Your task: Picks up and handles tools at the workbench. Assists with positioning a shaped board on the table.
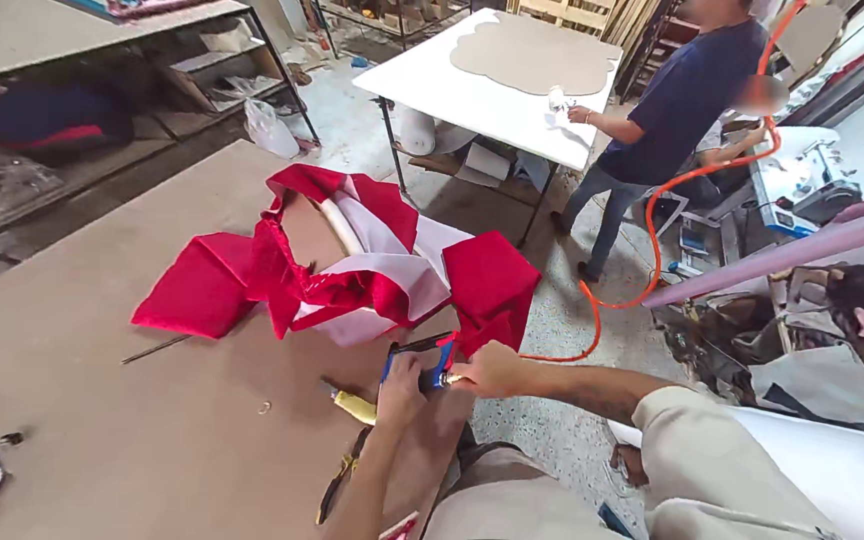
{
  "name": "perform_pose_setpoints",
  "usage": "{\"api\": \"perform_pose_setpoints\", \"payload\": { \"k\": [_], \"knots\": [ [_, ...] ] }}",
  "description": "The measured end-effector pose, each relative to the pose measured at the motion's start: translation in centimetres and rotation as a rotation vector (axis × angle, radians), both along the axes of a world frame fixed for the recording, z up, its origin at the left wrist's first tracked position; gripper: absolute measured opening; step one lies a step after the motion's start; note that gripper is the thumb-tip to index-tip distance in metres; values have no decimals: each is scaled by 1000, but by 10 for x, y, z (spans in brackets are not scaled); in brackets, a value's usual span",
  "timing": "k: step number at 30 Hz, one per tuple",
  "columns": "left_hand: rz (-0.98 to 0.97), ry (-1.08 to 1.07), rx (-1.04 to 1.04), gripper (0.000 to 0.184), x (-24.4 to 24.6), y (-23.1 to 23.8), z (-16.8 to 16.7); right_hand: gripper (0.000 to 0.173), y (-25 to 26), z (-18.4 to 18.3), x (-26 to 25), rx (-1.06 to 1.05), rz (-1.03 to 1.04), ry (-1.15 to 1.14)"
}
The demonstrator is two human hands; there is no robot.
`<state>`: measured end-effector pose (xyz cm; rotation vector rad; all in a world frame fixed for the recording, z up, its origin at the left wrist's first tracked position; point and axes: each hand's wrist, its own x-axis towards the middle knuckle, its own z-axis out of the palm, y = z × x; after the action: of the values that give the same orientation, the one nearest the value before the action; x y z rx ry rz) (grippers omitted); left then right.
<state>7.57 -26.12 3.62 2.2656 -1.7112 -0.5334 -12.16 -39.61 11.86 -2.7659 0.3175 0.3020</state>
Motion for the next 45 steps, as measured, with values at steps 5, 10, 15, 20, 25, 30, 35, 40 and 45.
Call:
{"api": "perform_pose_setpoints", "payload": {
  "k": [5, 10, 15, 20, 25, 30, 35, 40, 45],
  "knots": [
    [-165, 128, 110, 66, -17, 4, 31, 49, 28, 12, -18, -13, -102, -19],
    [-247, 23, 109, 59, -53, 32, 78, 57, 61, 32, -51, -25, -136, -32],
    [-289, -8, 152, 68, -69, 43, 118, 54, 86, 67, -70, 29, -191, -120],
    [-363, -63, 211, 64, -84, 41, 132, 49, 96, 71, -87, 221, -281, -193],
    [-313, -90, 169, 65, -98, 40, 111, 42, 82, 48, -99, 430, -275, -322],
    [-95, -156, 266, 61, -108, 26, 106, 54, 24, 51, -130, 382, -278, -99],
    [259, -306, 168, 54, -86, 10, 36, 47, -55, 52, -257, 174, -350, -42],
    [407, -200, 94, 61, -76, -5, -11, 47, -106, 14, -387, 219, -572, -23],
    [520, -116, -31, 52, -122, -33, 3, 52, -128, -10, -443, 218, -708, 8]
  ]
}}
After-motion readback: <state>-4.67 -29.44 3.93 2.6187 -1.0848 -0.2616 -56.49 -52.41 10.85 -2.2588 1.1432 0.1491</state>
